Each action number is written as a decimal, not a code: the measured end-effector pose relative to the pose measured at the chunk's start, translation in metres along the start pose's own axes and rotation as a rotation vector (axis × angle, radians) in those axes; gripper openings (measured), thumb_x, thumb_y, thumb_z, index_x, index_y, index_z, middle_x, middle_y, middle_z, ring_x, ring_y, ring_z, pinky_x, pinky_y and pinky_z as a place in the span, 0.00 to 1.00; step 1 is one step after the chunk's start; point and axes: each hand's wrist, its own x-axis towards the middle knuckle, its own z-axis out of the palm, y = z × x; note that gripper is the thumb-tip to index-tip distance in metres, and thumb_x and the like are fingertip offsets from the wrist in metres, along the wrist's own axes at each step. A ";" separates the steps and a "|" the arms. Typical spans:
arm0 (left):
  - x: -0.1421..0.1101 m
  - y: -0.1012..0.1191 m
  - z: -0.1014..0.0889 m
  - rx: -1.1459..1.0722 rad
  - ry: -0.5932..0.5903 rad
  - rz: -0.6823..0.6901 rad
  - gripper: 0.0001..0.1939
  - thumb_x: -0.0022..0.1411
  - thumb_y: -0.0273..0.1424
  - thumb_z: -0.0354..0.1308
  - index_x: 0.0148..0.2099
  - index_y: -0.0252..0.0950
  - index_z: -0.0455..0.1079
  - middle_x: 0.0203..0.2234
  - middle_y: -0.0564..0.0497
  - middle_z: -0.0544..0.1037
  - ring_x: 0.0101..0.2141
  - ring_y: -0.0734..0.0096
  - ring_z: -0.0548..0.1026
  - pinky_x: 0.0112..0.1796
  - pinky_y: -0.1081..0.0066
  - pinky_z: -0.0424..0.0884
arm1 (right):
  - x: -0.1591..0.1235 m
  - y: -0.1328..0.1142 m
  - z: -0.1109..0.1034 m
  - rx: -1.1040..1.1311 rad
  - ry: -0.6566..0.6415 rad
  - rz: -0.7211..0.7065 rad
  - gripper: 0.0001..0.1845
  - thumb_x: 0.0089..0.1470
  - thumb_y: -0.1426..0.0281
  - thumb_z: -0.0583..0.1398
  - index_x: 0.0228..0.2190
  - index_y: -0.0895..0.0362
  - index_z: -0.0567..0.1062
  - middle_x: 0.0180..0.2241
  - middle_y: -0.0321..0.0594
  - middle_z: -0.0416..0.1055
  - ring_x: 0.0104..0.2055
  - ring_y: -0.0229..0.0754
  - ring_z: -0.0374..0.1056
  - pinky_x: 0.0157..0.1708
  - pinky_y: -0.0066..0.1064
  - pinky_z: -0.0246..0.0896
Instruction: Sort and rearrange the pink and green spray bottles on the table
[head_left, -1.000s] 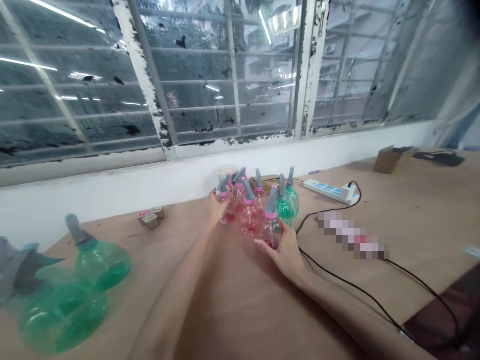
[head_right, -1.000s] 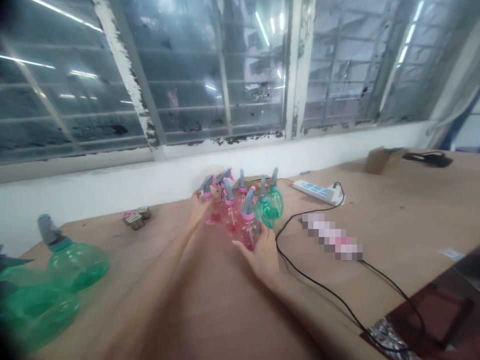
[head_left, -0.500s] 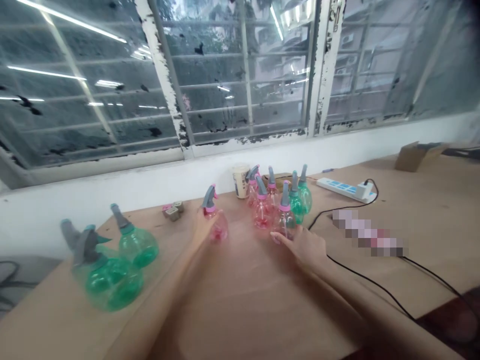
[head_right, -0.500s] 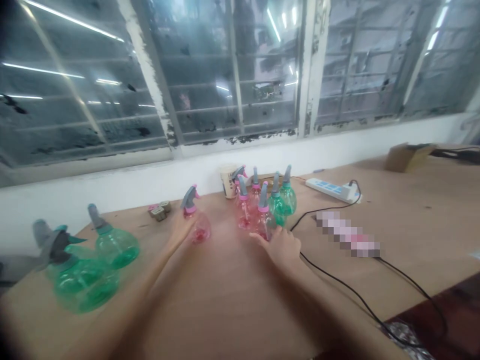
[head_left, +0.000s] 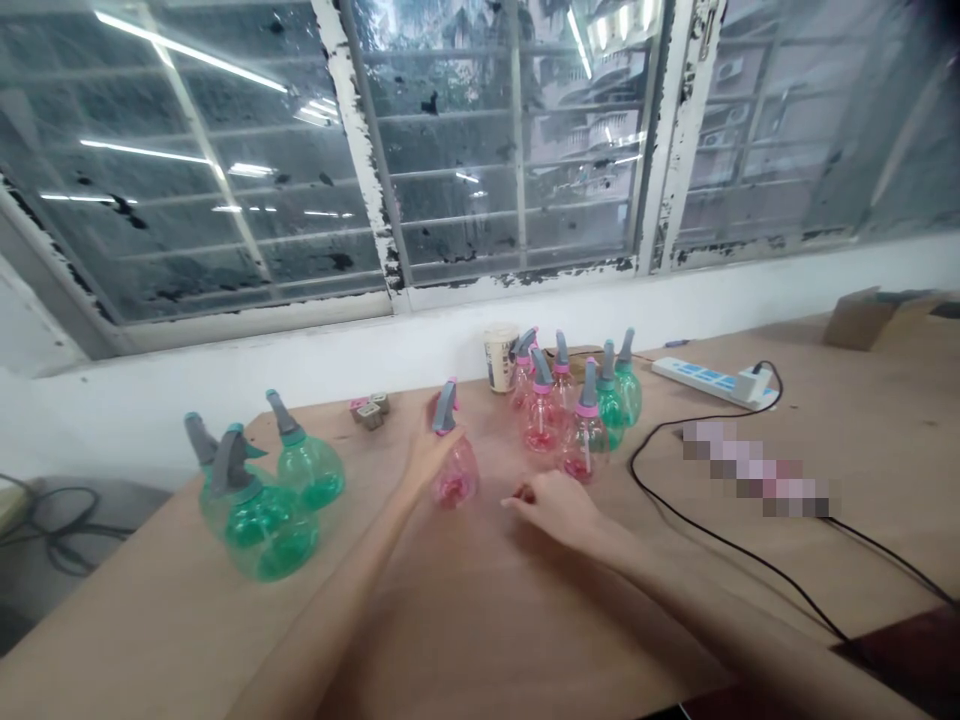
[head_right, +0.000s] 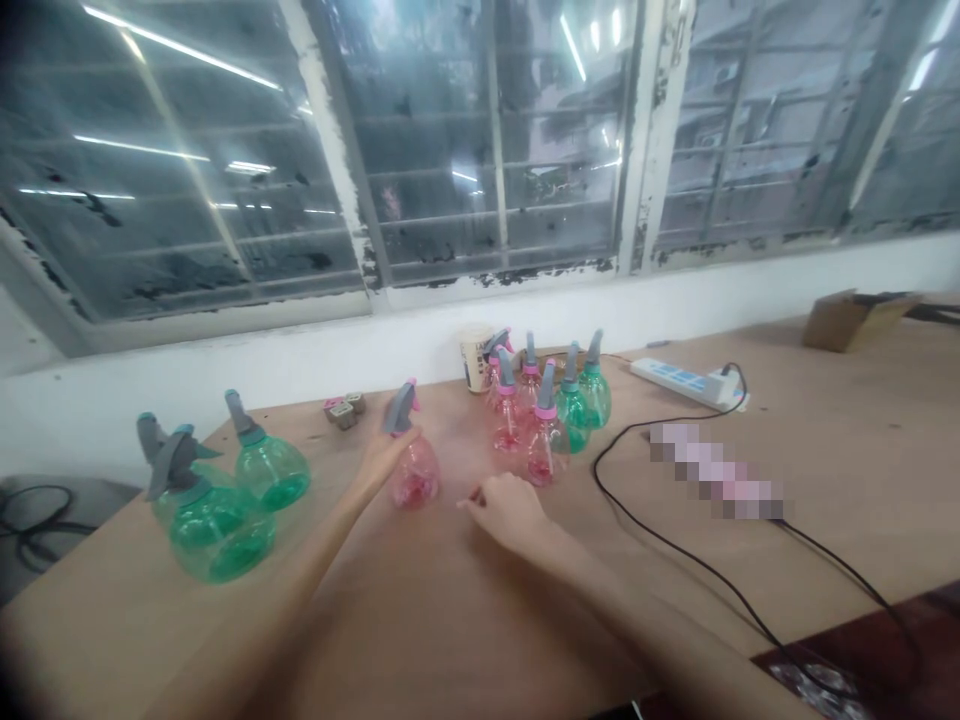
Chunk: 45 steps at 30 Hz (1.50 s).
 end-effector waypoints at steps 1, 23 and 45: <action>0.002 0.001 0.002 0.000 -0.012 0.008 0.19 0.49 0.32 0.58 0.46 0.41 0.70 0.32 0.52 0.76 0.34 0.64 0.74 0.40 0.67 0.69 | 0.008 -0.002 0.008 0.004 0.018 -0.024 0.15 0.59 0.59 0.55 0.36 0.53 0.79 0.35 0.42 0.79 0.39 0.46 0.75 0.33 0.29 0.62; 0.010 0.010 0.005 -0.008 -0.064 -0.007 0.23 0.51 0.29 0.56 0.52 0.42 0.69 0.33 0.52 0.79 0.41 0.63 0.76 0.49 0.64 0.67 | 0.035 0.006 0.041 0.059 0.061 -0.056 0.13 0.61 0.63 0.53 0.41 0.56 0.73 0.37 0.42 0.78 0.40 0.45 0.73 0.35 0.30 0.58; 0.008 0.015 0.012 -0.119 -0.061 0.032 0.19 0.52 0.28 0.54 0.47 0.38 0.72 0.39 0.49 0.80 0.42 0.64 0.76 0.47 0.67 0.69 | 0.035 0.013 0.042 0.149 0.081 -0.077 0.11 0.59 0.65 0.55 0.39 0.55 0.74 0.32 0.38 0.77 0.35 0.41 0.72 0.33 0.28 0.57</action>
